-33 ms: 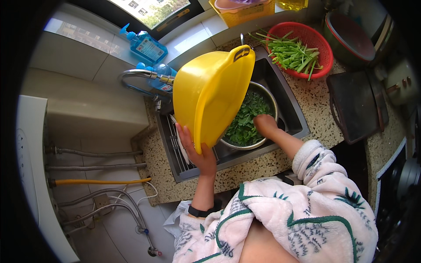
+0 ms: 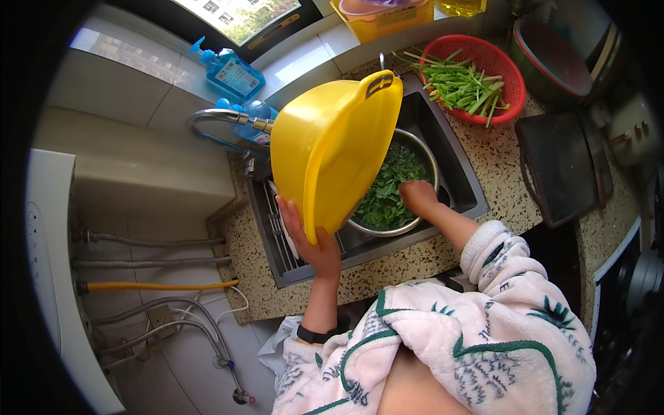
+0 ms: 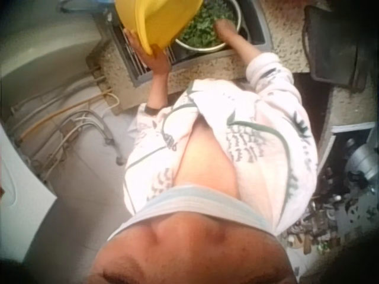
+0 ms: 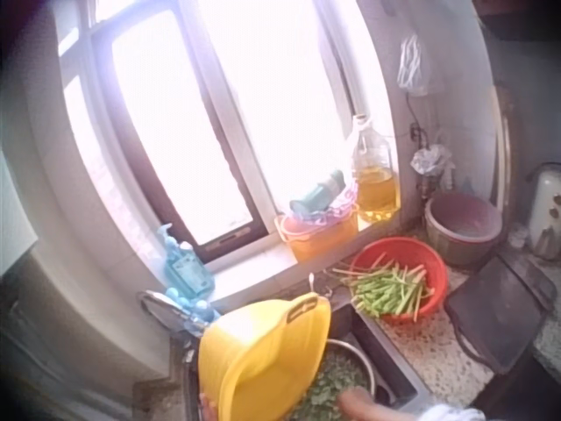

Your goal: The person washes green vegetables in a metal bowl under running water, then transfers them to a red colander. They then wash leafy greens in a yellow basin and transfer them to the metal bowl, rinsing them again before placing them back into the yellow basin.

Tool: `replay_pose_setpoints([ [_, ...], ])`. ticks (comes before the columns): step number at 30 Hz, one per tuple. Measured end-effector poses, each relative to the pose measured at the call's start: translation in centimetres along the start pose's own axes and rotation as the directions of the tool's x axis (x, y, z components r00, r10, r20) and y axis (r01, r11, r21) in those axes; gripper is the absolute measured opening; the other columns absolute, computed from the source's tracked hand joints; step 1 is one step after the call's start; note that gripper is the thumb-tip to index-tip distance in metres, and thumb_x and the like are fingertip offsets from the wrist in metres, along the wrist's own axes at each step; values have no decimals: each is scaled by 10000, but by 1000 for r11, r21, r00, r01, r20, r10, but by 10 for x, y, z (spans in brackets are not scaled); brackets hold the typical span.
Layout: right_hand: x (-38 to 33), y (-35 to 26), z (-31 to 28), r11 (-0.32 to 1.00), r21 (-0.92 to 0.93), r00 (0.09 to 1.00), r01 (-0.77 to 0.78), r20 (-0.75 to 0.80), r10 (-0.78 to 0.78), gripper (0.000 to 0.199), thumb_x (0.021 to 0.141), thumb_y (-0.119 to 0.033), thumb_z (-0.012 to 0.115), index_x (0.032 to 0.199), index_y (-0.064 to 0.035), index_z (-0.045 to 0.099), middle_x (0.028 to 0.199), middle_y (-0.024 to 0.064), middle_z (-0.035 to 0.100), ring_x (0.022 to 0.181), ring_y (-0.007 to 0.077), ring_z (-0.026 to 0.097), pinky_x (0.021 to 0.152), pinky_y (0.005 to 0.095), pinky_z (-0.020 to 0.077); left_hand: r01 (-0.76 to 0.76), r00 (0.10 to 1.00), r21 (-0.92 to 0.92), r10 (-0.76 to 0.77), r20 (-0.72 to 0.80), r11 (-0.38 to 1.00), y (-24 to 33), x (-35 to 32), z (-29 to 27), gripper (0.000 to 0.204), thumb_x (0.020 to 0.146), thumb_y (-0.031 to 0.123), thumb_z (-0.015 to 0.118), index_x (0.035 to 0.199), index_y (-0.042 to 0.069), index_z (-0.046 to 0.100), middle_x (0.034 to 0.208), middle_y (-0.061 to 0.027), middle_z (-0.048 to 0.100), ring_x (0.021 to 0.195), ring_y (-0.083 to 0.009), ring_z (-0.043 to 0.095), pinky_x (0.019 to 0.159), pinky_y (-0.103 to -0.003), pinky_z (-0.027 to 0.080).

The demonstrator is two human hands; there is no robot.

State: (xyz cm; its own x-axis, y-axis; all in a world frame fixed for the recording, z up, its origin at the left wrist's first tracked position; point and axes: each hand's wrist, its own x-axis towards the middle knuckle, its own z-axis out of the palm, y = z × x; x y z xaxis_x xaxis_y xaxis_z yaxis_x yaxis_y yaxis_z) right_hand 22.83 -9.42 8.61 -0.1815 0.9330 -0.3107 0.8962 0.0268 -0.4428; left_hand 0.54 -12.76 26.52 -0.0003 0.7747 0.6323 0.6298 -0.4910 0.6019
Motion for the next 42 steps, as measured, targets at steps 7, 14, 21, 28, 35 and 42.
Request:
replay_pose_setpoints([
  [7,-10,2,9,997,5,959,81,-273,-76,282,818,-291,477,819,-106,689,881,105,641,907,302,576,789,456,421,308,930,-120,-326,-169,944,-10,-50,-48,461,901,202,519,1278,-28,389,1311,-173,430,1194,-280,434,987,-367,349],
  [14,-4,3,18,998,65,996,-8,-93,14,235,787,-202,497,879,-86,681,934,146,635,913,336,595,778,465,464,474,652,-375,-604,-458,796,12,-87,-106,428,804,-4,504,1217,-43,398,1209,-123,478,1063,-238,504,914,-341,408],
  [21,-2,-2,20,997,59,998,55,-33,-54,219,762,-119,528,914,-122,685,947,125,629,900,318,598,759,432,482,440,306,-635,-771,-559,635,19,-104,-140,537,739,-38,468,1262,-14,352,1240,-126,449,1094,-254,478,941,-347,394],
  [28,7,-4,15,993,116,1000,0,-26,3,161,764,-88,546,818,-117,695,828,124,656,817,313,621,713,405,487,369,74,-883,-956,-284,291,-46,-125,-154,631,681,-40,472,1280,128,365,1196,-111,457,1083,-317,496,837,-523,470],
  [35,12,6,9,995,96,1000,15,21,-17,189,770,-113,568,898,-155,701,881,112,664,843,315,621,747,406,491,269,-25,-957,-992,-123,112,-107,-124,-142,575,691,-30,480,1239,120,391,1186,-131,461,1029,-332,528,764,-518,512],
  [42,25,22,17,989,138,979,53,188,-79,204,753,-82,586,914,-134,700,888,123,663,847,303,626,748,394,489,224,-3,-968,-993,-119,115,-135,-113,-129,499,815,100,538,1283,105,366,1230,-149,450,1076,-335,511,792,-512,514],
])
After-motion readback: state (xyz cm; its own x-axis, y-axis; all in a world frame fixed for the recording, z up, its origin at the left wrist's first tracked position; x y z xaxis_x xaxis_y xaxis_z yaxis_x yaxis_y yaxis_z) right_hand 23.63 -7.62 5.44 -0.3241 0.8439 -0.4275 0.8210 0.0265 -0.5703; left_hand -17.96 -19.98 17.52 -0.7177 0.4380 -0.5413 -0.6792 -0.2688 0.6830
